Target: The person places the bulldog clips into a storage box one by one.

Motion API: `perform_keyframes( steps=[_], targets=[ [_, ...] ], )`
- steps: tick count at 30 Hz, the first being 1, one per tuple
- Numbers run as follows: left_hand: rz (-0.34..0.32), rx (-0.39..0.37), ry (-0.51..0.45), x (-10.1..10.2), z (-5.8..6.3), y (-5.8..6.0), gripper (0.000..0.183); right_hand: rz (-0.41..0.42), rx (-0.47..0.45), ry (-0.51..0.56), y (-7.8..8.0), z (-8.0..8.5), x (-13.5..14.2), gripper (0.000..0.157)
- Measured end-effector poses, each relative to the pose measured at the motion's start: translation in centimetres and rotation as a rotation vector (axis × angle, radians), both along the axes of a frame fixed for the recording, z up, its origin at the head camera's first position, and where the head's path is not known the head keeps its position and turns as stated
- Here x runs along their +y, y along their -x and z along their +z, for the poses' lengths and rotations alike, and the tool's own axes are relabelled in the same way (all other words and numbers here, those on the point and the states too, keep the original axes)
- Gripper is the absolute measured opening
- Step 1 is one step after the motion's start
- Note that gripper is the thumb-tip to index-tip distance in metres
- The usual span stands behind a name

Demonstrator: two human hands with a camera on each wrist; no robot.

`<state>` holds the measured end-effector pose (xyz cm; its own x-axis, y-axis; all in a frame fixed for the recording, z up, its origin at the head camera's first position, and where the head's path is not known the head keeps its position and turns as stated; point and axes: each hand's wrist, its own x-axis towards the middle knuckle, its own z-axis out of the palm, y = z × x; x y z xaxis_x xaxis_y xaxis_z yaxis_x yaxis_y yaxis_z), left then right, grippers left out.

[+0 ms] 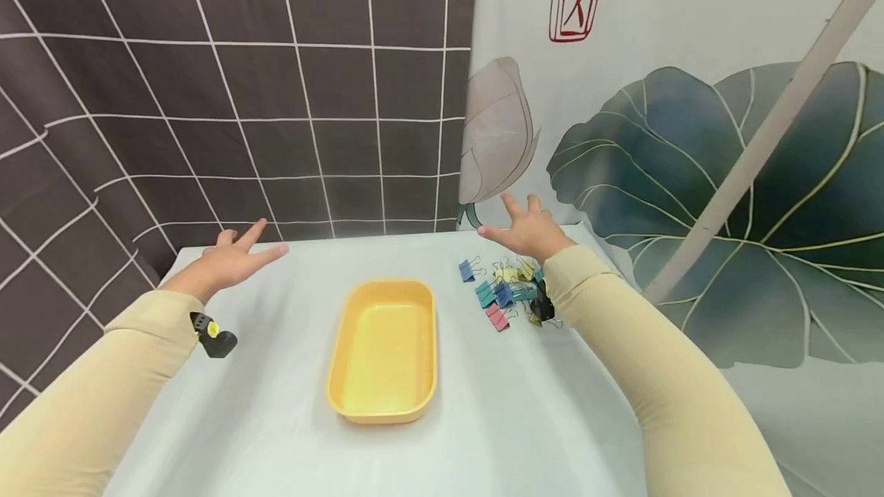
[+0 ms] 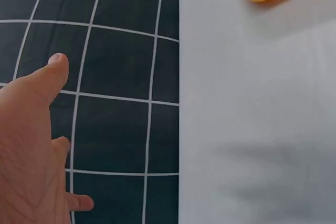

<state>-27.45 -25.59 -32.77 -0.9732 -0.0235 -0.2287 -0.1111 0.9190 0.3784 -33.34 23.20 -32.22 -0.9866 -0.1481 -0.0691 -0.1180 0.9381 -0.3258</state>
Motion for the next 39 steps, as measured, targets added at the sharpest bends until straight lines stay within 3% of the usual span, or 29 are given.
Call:
perform_keyframes(
  steps=[5, 12, 16, 23, 31, 34, 39],
  targets=[
    [-0.015, -0.023, -0.04, 0.7, -1.2, 0.2, 0.102, -0.005, 0.012, -0.005, 0.0, -1.1, -0.8, 0.104],
    [0.021, -0.115, -0.27, 1.3, -3.3, 0.4, 0.101, -0.008, -0.011, 0.002, -0.4, -2.6, -2.0, 0.093],
    [0.04, -0.153, -0.356, 1.9, -4.5, 0.6, 0.099, -0.012, -0.028, 0.035, -0.6, -3.7, -2.5, 0.086],
    [0.051, -0.201, -0.459, 3.2, -5.9, 0.3, 0.095, 0.0, -0.075, 0.087, -1.0, -5.5, -3.7, 0.072],
    [0.029, -0.257, -0.545, 5.1, -7.3, 0.0, 0.089, -0.002, -0.125, 0.117, -1.3, -7.2, -4.6, 0.067],
    [0.034, -0.278, -0.591, 5.9, -8.1, 0.0, 0.085, 0.002, -0.166, 0.176, -1.5, -7.7, -5.1, 0.066],
    [0.04, -0.312, -0.643, 7.0, -9.4, 0.0, 0.081, -0.041, -0.305, 0.402, -1.7, -8.9, -6.2, 0.061]
  ],
)
